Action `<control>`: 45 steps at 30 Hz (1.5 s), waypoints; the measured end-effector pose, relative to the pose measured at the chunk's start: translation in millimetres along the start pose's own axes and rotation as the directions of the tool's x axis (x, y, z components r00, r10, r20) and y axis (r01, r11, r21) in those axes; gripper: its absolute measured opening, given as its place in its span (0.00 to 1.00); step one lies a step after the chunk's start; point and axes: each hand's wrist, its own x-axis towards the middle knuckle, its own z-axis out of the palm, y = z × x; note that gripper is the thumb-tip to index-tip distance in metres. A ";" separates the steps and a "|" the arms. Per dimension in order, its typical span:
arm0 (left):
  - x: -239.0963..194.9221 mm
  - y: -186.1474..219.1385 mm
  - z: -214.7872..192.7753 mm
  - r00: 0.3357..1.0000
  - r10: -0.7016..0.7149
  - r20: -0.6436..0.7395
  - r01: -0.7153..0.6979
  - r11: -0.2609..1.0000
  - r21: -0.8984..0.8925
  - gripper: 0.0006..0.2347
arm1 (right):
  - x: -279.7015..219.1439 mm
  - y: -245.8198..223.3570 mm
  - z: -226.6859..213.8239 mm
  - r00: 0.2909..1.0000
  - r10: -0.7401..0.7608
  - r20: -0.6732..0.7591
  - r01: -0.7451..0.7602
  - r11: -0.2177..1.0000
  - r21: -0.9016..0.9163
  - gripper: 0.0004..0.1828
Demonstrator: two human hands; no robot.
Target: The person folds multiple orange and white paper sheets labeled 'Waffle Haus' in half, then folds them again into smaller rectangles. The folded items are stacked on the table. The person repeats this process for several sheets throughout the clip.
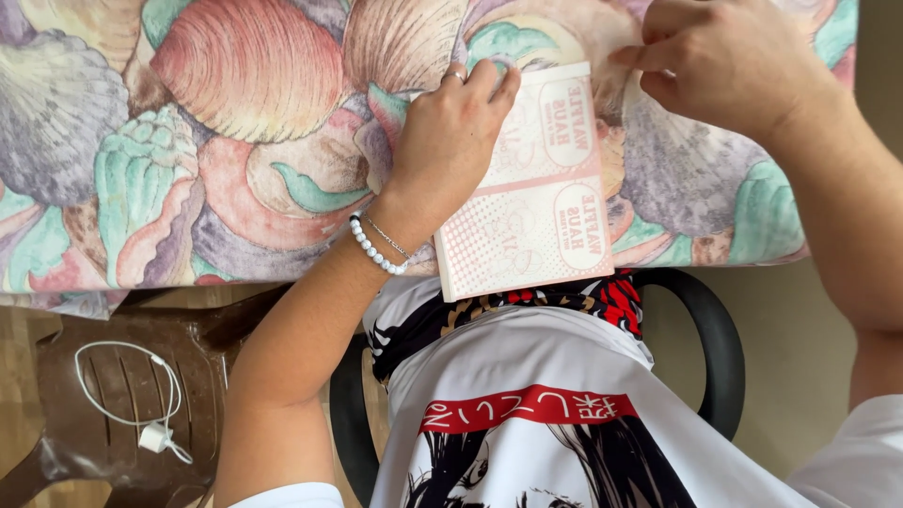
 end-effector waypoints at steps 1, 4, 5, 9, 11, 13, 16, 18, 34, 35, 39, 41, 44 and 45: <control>-0.3 1.8 -0.4 1.000 0.004 -0.011 -0.004 1.000 0.002 0.20 | -3.2 -3.0 -3.9 1.000 0.006 -0.002 -0.006 1.000 -0.011 0.08; -2.1 2.9 -0.6 1.000 -0.001 -0.009 0.001 0.998 0.070 0.18 | 2.0 -15.6 -16.2 0.969 0.116 -0.220 -0.095 0.990 0.108 0.16; -2.7 2.3 -0.5 1.000 -0.004 -0.004 0.004 1.000 0.020 0.19 | 10.2 -22.4 -22.8 0.967 0.080 -0.244 -0.040 0.985 0.165 0.12; -3.9 2.2 -0.1 0.999 0.007 -0.039 -0.009 0.999 -0.052 0.18 | 40.1 -49.1 -24.7 0.974 0.009 -0.225 0.050 0.965 0.257 0.12; -3.0 2.4 -1.9 0.999 0.007 -0.035 -0.009 0.998 -0.067 0.18 | 44.5 -53.9 -16.7 0.980 -0.015 -0.200 0.059 0.974 0.217 0.13; -3.0 3.1 -1.3 1.000 -0.004 -0.025 0.002 0.997 -0.083 0.18 | 46.0 -55.1 -10.8 0.984 -0.050 -0.172 0.081 0.980 0.182 0.14; -5.5 3.9 0.2 1.000 -0.005 0.015 0.005 1.000 -0.003 0.20 | 40.4 -50.8 -5.6 0.990 -0.049 -0.135 0.075 0.977 0.197 0.20; -4.8 4.1 0.4 1.000 0.016 0.025 -0.015 0.999 -0.050 0.19 | 31.8 -43.0 -1.2 0.988 -0.050 -0.146 0.049 0.999 -0.008 0.23; 29.7 -13.8 8.9 0.930 -0.118 0.349 0.271 0.861 -0.430 0.15 | -7.2 -46.7 -50.7 0.948 0.288 -0.137 -0.138 0.757 0.638 0.19; 32.4 -16.3 10.2 0.910 -0.124 0.396 0.324 0.807 -0.494 0.11 | -8.8 -53.9 -52.4 0.939 0.342 -0.046 -0.219 0.693 0.686 0.20; 30.7 -23.9 13.3 0.902 -0.114 0.416 0.364 0.720 -0.591 0.02 | -11.8 -79.0 -61.5 0.875 0.456 0.161 -0.356 0.382 0.853 0.45; 23.8 -25.1 -6.2 0.927 -0.111 0.358 0.340 0.655 -0.675 0.02 | -6.6 -96.5 -67.7 0.849 0.479 0.224 -0.361 0.216 0.907 0.49; 12.2 -26.1 -38.3 0.984 -0.122 0.129 0.175 0.528 -0.831 0.05 | -1.2 -120.5 -56.5 0.796 0.532 0.287 -0.317 -0.038 0.948 0.53; 7.7 -25.6 -49.6 0.990 -0.134 -0.051 0.018 0.470 -0.882 0.08 | -0.4 -128.7 -49.6 0.762 0.578 0.290 -0.276 -0.115 0.954 0.52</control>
